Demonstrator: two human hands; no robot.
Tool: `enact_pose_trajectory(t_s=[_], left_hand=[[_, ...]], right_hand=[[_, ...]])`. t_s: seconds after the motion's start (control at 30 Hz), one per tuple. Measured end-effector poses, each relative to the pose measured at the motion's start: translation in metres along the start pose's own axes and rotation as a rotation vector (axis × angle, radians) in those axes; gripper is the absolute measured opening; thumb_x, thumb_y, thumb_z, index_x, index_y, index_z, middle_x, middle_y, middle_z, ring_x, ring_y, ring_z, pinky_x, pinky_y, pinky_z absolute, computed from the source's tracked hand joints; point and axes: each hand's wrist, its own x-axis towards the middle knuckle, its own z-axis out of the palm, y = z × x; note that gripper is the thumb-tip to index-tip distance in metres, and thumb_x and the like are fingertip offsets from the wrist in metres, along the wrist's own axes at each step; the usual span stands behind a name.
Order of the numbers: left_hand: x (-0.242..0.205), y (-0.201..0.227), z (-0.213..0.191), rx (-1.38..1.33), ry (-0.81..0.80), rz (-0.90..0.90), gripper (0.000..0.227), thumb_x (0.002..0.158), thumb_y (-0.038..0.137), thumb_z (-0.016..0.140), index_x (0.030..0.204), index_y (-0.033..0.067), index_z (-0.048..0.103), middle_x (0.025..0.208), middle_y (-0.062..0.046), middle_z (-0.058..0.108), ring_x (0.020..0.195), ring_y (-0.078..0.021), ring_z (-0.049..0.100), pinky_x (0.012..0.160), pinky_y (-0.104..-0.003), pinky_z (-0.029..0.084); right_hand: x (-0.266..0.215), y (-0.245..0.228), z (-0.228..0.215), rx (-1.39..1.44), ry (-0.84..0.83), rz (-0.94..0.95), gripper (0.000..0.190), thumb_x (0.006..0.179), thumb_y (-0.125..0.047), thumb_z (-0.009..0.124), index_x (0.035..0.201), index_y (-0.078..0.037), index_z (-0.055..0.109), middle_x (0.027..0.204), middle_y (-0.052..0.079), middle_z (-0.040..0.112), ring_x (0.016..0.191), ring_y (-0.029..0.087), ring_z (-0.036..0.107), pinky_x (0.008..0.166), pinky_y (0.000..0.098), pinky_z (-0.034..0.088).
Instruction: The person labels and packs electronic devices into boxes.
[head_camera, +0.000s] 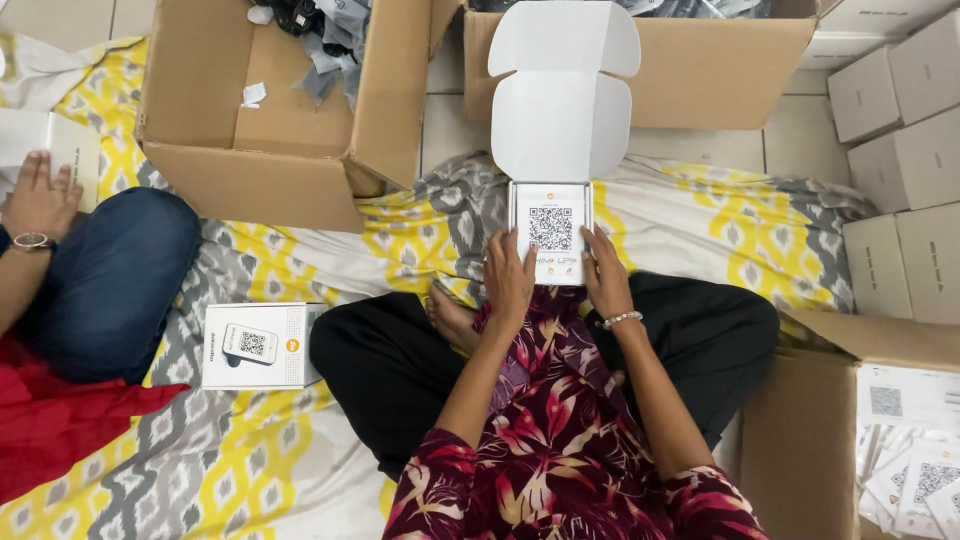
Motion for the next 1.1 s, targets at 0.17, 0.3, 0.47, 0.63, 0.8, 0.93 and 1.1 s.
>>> enact_pose_trajectory(t_s=[0.17,0.3,0.47,0.63,0.8,0.93,1.1], left_hand=[[0.007,-0.007,0.011,-0.063,0.022,-0.053,0.053,0.099,0.039,0.064,0.134,0.0004,0.055,0.134,-0.019,0.051,0.118,-0.0314,0.057,0.099,-0.047,0.051],[0.045,-0.005,-0.003,-0.353,0.172,-0.191,0.048,0.103,0.037,0.060,0.137,0.0034,0.050,0.137,-0.020,0.050,0.128,-0.0323,0.055,0.107,-0.048,0.049],[0.130,-0.004,-0.013,-0.295,0.279,0.020,0.074,0.090,0.026,0.074,0.145,-0.0064,0.036,0.133,-0.032,0.050,0.118,-0.0417,0.055,0.095,-0.054,0.047],[0.140,0.008,-0.038,-0.353,0.015,-0.228,0.052,0.090,0.013,0.068,0.138,0.0018,0.049,0.089,-0.013,0.073,0.082,-0.0246,0.074,0.080,-0.038,0.059],[0.085,0.000,-0.030,-0.342,0.021,-0.216,0.036,0.094,0.013,0.068,0.126,0.0011,0.058,0.098,-0.014,0.071,0.084,-0.0232,0.072,0.070,-0.036,0.061],[0.048,0.005,-0.020,-0.271,0.167,-0.070,0.023,0.090,0.011,0.073,0.107,-0.0031,0.067,0.098,-0.018,0.073,0.087,-0.0317,0.072,0.077,-0.043,0.056],[0.034,-0.003,-0.010,-0.276,0.270,0.134,0.029,0.090,0.005,0.069,0.117,-0.0057,0.065,0.105,-0.020,0.069,0.089,-0.0361,0.070,0.076,-0.042,0.055]], right_hand=[[0.007,-0.007,-0.006,0.204,0.079,0.151,0.044,0.104,-0.018,0.056,0.145,-0.006,0.052,0.149,0.020,0.055,0.133,0.036,0.059,0.101,0.0451,0.055],[0.057,0.015,-0.016,0.179,0.169,0.328,0.040,0.106,-0.025,0.056,0.141,-0.007,0.055,0.144,0.018,0.059,0.125,0.032,0.065,0.093,0.0442,0.060],[0.141,-0.006,-0.039,0.143,0.342,0.066,0.044,0.096,-0.030,0.077,0.122,0.001,0.062,0.118,0.021,0.070,0.104,0.031,0.070,0.079,0.0405,0.061],[0.144,-0.003,-0.040,-0.044,0.363,0.030,0.025,0.094,-0.019,0.077,0.094,0.002,0.064,0.083,0.015,0.073,0.075,0.026,0.072,0.069,0.0385,0.058],[0.091,0.015,-0.022,-0.107,0.392,-0.004,0.022,0.091,-0.010,0.077,0.082,0.002,0.061,0.071,0.015,0.070,0.062,0.023,0.070,0.060,0.0372,0.057],[0.057,0.013,-0.007,-0.105,0.329,-0.007,0.013,0.085,-0.008,0.075,0.085,0.001,0.066,0.073,0.016,0.071,0.061,0.027,0.070,0.057,0.0390,0.057],[0.044,0.012,-0.002,-0.195,0.284,0.003,0.018,0.077,-0.007,0.079,0.086,0.005,0.069,0.071,0.023,0.067,0.064,0.041,0.065,0.062,0.0473,0.054]])
